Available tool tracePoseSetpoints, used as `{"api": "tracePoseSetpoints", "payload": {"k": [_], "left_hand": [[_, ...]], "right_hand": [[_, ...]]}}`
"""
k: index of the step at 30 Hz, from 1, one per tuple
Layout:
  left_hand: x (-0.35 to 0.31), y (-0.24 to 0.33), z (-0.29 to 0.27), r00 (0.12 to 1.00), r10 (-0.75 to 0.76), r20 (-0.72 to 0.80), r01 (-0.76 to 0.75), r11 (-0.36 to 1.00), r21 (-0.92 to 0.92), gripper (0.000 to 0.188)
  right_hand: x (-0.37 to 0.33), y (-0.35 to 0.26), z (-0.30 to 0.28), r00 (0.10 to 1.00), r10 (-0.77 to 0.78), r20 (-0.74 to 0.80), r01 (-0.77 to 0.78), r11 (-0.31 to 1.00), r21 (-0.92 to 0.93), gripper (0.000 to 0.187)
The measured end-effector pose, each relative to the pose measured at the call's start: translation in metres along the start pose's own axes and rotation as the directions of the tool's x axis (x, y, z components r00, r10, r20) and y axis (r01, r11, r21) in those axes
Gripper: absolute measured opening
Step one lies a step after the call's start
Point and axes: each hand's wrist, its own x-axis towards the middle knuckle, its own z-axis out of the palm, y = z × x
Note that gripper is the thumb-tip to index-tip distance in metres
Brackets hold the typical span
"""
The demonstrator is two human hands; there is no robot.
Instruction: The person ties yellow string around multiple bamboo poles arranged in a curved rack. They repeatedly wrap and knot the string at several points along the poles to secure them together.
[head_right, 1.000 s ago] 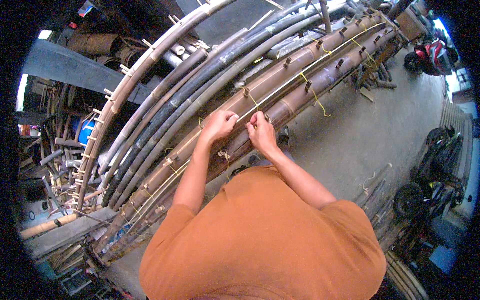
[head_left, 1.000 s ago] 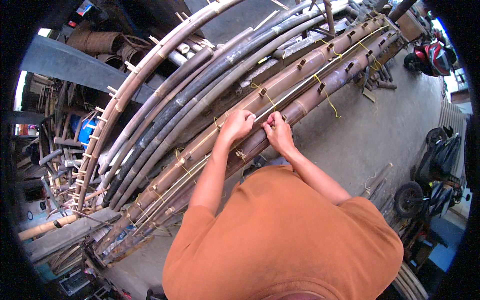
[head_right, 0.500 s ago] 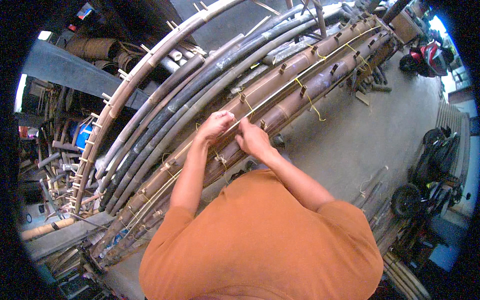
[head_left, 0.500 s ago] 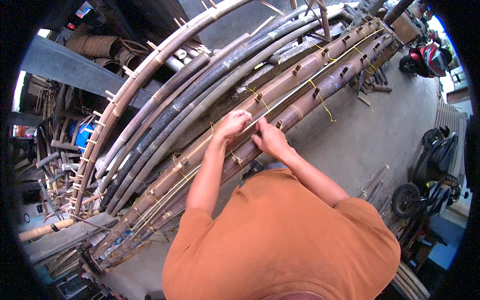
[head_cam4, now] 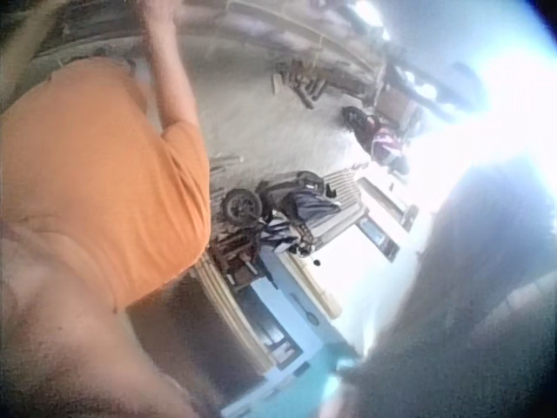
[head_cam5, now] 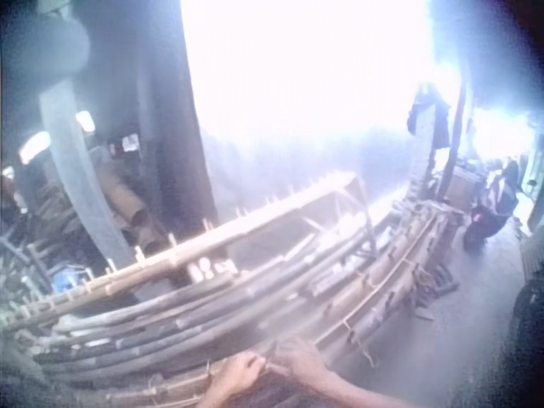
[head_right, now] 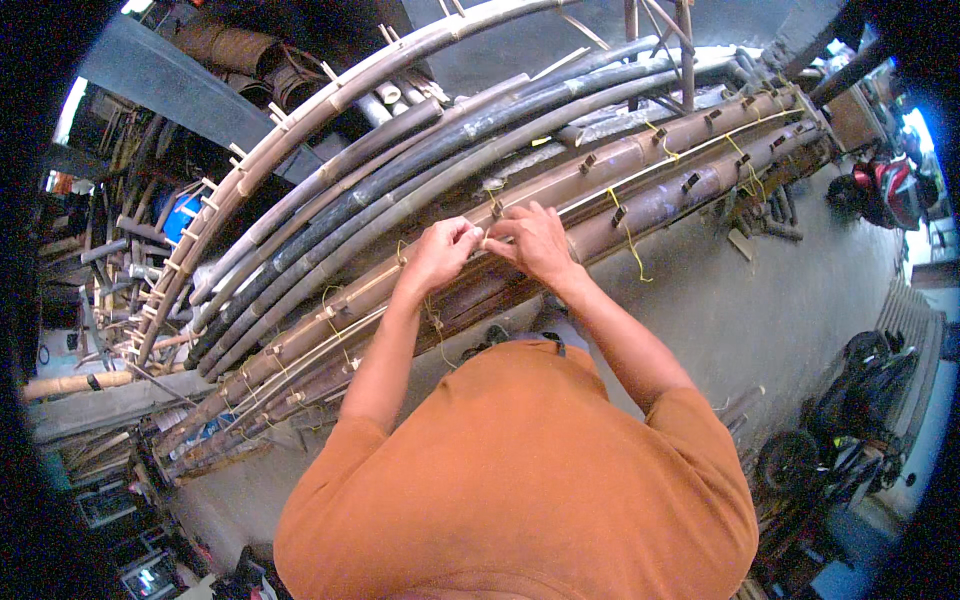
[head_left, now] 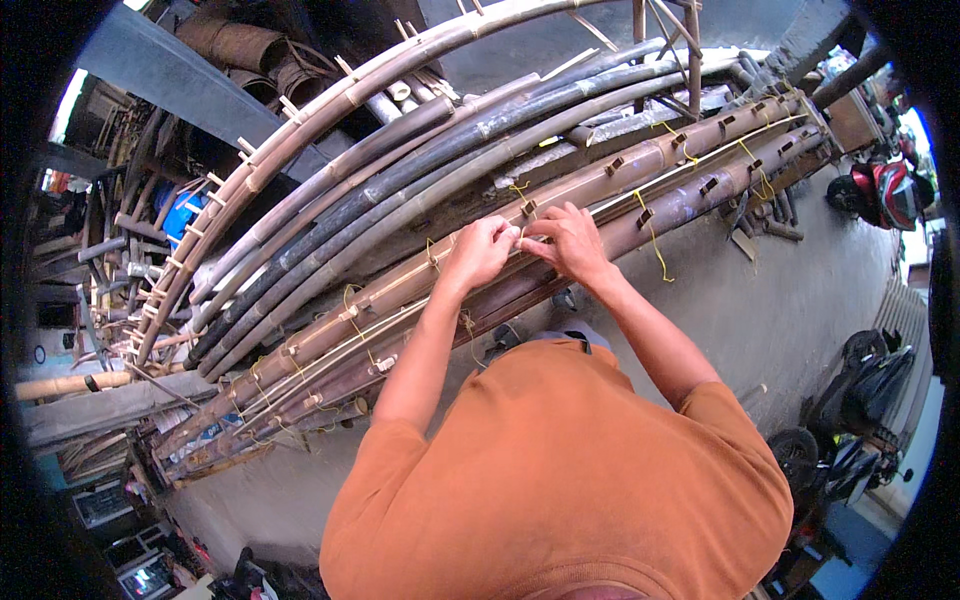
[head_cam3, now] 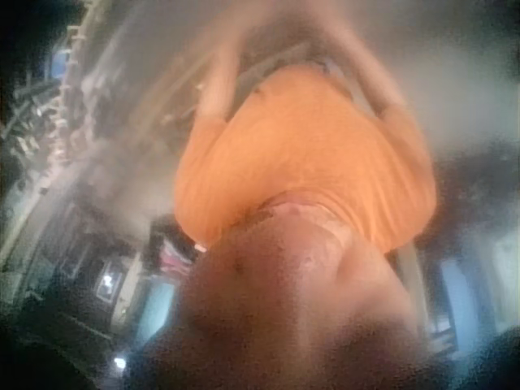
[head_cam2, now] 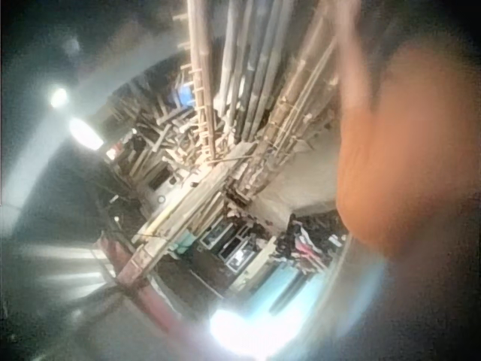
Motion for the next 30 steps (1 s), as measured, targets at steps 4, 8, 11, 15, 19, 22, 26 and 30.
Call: {"api": "tracePoseSetpoints", "payload": {"k": [4, 8, 11, 15, 19, 22, 26, 30], "left_hand": [[0.002, -0.002, 0.019, 0.991, 0.054, -0.125, -0.051, 0.998, 0.024, 0.026], [-0.011, 0.001, 0.036, 0.988, 0.043, -0.149, -0.003, 0.966, 0.258, 0.029], [-0.009, 0.004, 0.059, 0.998, 0.037, -0.056, -0.012, 0.922, 0.388, 0.022], [-0.003, 0.020, 0.070, 0.990, -0.019, -0.139, 0.068, 0.933, 0.355, 0.020], [-0.005, 0.010, 0.077, 0.982, -0.017, -0.190, 0.081, 0.938, 0.337, 0.024], [-0.003, 0.005, 0.081, 0.974, 0.032, -0.223, 0.050, 0.935, 0.352, 0.025], [-0.004, 0.006, 0.082, 0.980, 0.037, -0.195, 0.054, 0.896, 0.441, 0.022], [0.000, 0.010, 0.083, 0.982, 0.006, -0.191, 0.081, 0.895, 0.440, 0.019]], "right_hand": [[-0.007, 0.015, 0.018, 0.998, 0.031, -0.053, -0.020, 0.982, 0.189, 0.021], [0.004, 0.036, -0.010, 0.814, 0.565, 0.135, -0.226, 0.095, 0.969, 0.029], [0.007, 0.045, -0.050, 0.868, 0.386, 0.311, -0.184, -0.330, 0.926, 0.032], [0.005, 0.042, -0.056, 0.980, 0.147, 0.134, -0.198, 0.686, 0.700, 0.026], [-0.016, 0.032, -0.084, 0.873, 0.210, 0.441, -0.147, 0.974, -0.173, 0.031], [-0.021, 0.036, -0.092, 0.784, 0.099, 0.613, -0.071, 0.995, -0.071, 0.030], [0.018, 0.035, -0.078, 0.892, -0.428, 0.145, 0.384, 0.887, 0.258, 0.031], [0.053, 0.034, -0.021, 0.899, -0.035, 0.435, -0.432, 0.074, 0.899, 0.041]]}}
